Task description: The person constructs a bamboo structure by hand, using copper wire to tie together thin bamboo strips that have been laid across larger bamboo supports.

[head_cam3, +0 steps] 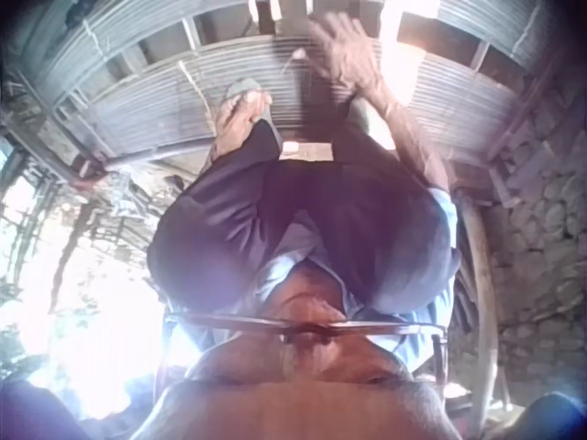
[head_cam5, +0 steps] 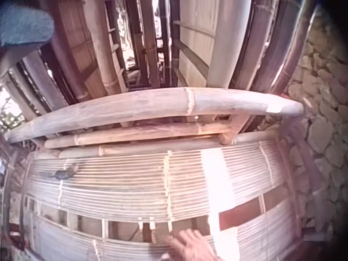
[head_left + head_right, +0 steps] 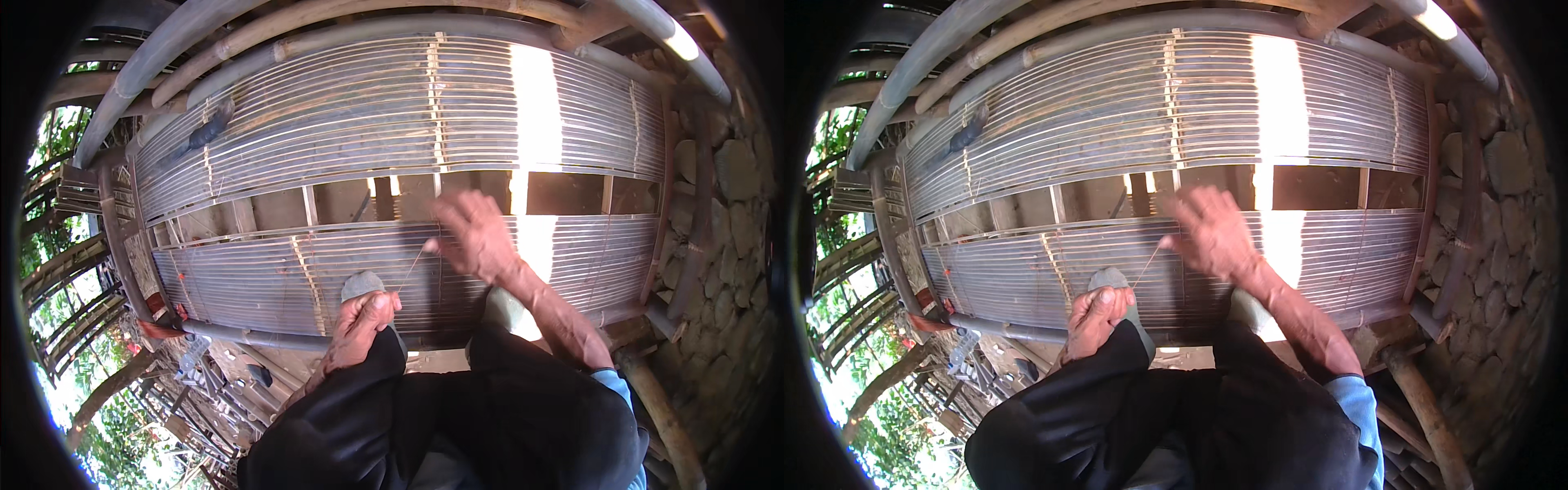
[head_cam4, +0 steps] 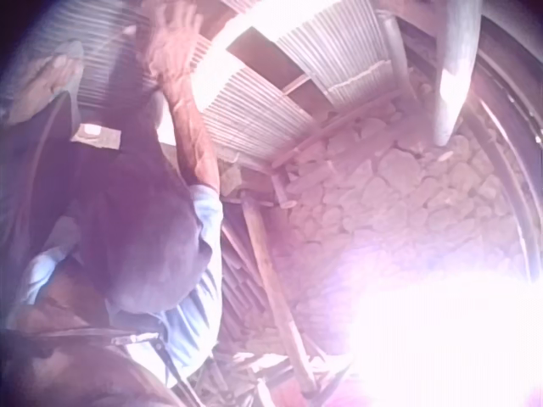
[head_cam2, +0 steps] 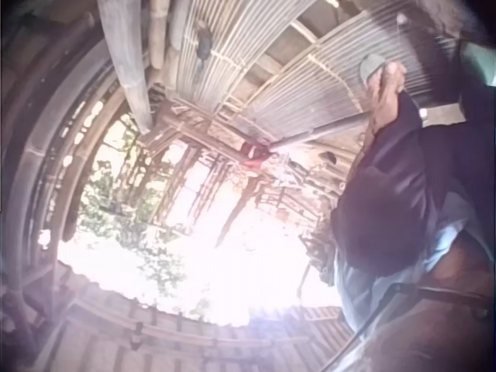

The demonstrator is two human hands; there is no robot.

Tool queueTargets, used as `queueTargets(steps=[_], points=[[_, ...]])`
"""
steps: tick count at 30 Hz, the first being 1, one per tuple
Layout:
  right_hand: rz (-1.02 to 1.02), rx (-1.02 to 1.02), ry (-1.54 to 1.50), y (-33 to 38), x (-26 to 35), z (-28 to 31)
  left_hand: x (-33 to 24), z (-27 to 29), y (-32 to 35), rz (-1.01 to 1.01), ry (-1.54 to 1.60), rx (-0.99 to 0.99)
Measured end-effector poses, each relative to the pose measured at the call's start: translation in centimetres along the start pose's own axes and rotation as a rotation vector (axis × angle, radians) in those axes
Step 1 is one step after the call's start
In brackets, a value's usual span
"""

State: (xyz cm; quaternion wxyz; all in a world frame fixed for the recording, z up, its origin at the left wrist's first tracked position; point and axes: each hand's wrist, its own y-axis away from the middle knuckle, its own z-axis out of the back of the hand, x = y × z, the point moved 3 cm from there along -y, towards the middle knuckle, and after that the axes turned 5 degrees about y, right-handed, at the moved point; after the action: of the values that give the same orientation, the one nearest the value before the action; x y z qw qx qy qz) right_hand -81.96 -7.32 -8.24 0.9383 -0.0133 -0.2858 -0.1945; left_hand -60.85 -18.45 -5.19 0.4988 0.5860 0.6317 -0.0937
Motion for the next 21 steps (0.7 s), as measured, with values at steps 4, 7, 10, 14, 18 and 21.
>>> queueTargets(steps=[4, 7, 10, 14, 18, 21], points=[[0.329, -0.109, -0.223, 0.4, 3.8, -2.4, 0.1, -0.1, -0.2, -0.006, 0.019, 0.010], [0.287, 0.083, -0.292, 1.3, 3.9, -4.1, 0.2, -0.3, -0.4, 0.006, 0.014, 0.002], [0.244, 0.058, -0.280, 2.1, 4.5, -3.9, 0.3, 0.0, 0.2, -0.004, 0.068, -0.009], [0.177, 0.256, -0.275, 1.0, 5.8, -4.3, 0.5, 1.4, 1.3, 0.031, 0.267, -0.121], [0.146, 0.008, -0.221, -2.5, 5.9, -4.2, 0.6, 7.6, 4.9, 0.114, 0.341, -0.513], [0.063, -0.077, -0.208, -7.7, 6.3, -5.4, 3.4, 17.2, 14.0, 0.163, -0.182, -0.821]])
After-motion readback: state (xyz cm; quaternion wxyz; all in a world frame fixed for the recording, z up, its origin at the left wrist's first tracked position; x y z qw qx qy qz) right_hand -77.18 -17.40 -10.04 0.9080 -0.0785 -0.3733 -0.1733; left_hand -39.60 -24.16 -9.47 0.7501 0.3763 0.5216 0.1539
